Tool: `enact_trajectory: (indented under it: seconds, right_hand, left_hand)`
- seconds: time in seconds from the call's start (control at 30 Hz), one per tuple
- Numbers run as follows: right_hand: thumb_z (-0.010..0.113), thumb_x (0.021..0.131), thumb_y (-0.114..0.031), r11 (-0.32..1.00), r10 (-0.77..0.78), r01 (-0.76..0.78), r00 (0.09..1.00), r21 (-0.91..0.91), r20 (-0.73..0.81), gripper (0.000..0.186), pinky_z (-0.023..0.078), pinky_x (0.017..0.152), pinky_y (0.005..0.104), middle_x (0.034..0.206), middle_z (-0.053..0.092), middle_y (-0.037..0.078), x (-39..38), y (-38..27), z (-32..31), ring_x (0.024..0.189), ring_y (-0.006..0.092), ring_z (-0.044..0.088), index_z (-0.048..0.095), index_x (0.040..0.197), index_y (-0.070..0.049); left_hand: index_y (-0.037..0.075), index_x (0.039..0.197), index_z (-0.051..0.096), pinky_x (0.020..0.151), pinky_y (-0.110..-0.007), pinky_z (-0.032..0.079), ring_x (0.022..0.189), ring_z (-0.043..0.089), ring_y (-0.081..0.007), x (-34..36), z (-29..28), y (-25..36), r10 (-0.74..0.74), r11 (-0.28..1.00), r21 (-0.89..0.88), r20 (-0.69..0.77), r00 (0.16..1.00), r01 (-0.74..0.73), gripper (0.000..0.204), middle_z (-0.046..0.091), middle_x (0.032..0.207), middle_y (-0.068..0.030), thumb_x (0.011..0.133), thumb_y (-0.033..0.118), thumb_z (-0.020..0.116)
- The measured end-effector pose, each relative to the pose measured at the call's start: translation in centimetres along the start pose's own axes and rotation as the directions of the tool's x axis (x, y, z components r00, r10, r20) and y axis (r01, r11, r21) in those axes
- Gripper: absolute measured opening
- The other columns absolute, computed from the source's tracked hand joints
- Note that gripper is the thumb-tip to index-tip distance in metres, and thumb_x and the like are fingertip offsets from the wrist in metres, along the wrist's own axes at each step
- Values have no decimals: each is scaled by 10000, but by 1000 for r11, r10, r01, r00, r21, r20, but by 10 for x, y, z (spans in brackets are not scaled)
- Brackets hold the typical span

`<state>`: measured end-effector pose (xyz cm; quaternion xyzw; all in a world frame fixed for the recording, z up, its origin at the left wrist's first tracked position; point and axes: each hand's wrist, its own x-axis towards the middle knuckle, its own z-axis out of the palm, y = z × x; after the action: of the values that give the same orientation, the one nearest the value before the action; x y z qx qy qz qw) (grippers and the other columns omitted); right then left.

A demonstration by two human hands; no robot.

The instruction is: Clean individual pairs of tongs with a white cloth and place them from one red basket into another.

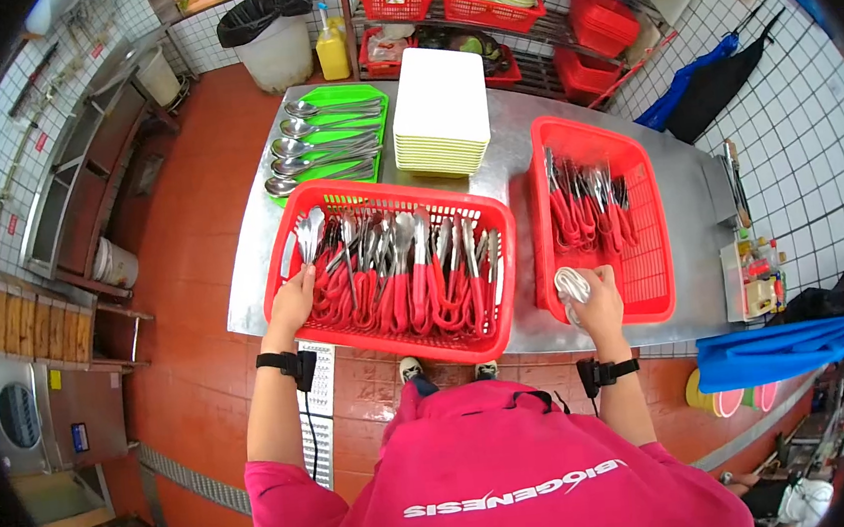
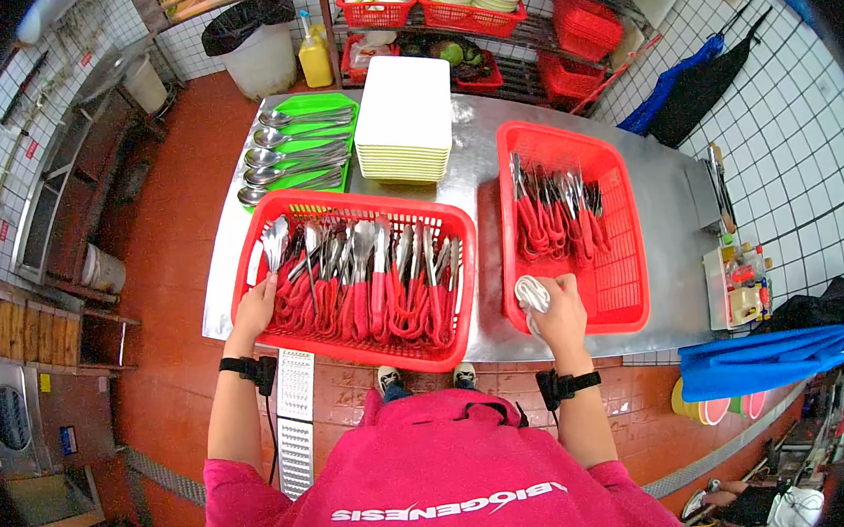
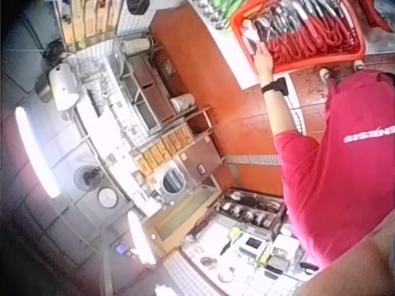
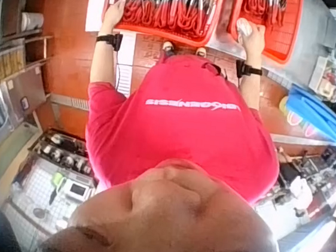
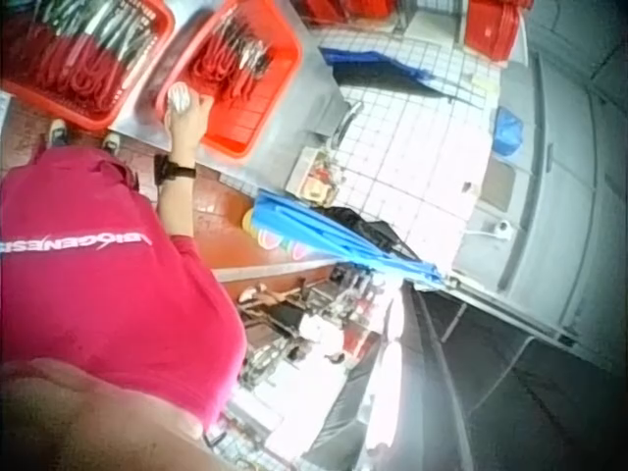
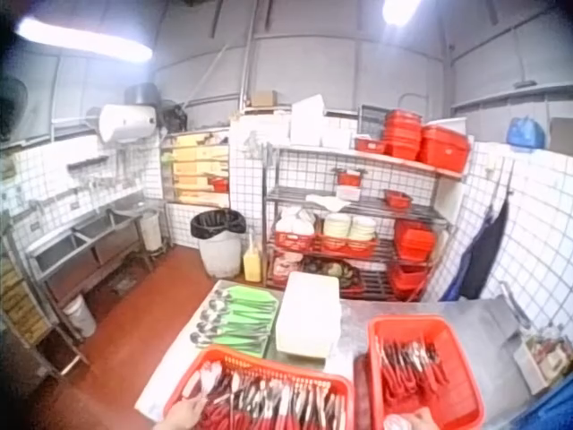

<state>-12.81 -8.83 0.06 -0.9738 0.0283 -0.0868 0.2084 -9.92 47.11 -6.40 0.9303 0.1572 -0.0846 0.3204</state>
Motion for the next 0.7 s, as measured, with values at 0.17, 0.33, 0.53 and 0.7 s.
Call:
enact_trajectory:
  seconds: [0.17,0.33,0.53,0.7]
  right_hand:
    - [854,770,-129,1000,-12,12,1000,18,3,449,574,845,485,1159,612,126,0,5,-6,1026,385,684,749,1205,-150]
    - [817,755,-64,996,-33,35,999,78,-25,470,574,855,488,1162,613,133,0,10,-17,1035,388,685,746,1212,-146]
    - [805,748,-40,991,31,-19,995,129,-98,491,574,875,483,1168,614,133,0,20,-59,1045,387,686,745,1226,-137]
    - [792,758,-40,993,101,-89,976,74,-190,457,572,875,475,1153,621,131,-2,49,-90,1032,373,689,764,1202,-145]
  left_hand:
    - [55,1430,653,1102,-509,482,1296,606,-493,-4,-5,2,-44,999,-29,45,998,45,669,671,1329,-316,1124,569,353]
    - [14,1381,669,1062,-522,496,1248,627,-508,-10,3,-6,57,996,-62,-85,995,-62,631,683,1279,-330,1134,518,379]
    - [-39,1241,714,974,-481,543,1119,704,-454,-26,-5,48,163,982,-25,-385,909,-186,425,737,1208,-266,1139,312,498]
    - [21,1195,759,939,-451,558,1067,719,-419,-37,9,134,346,909,-132,-285,894,-394,334,752,1148,-234,1117,270,549]
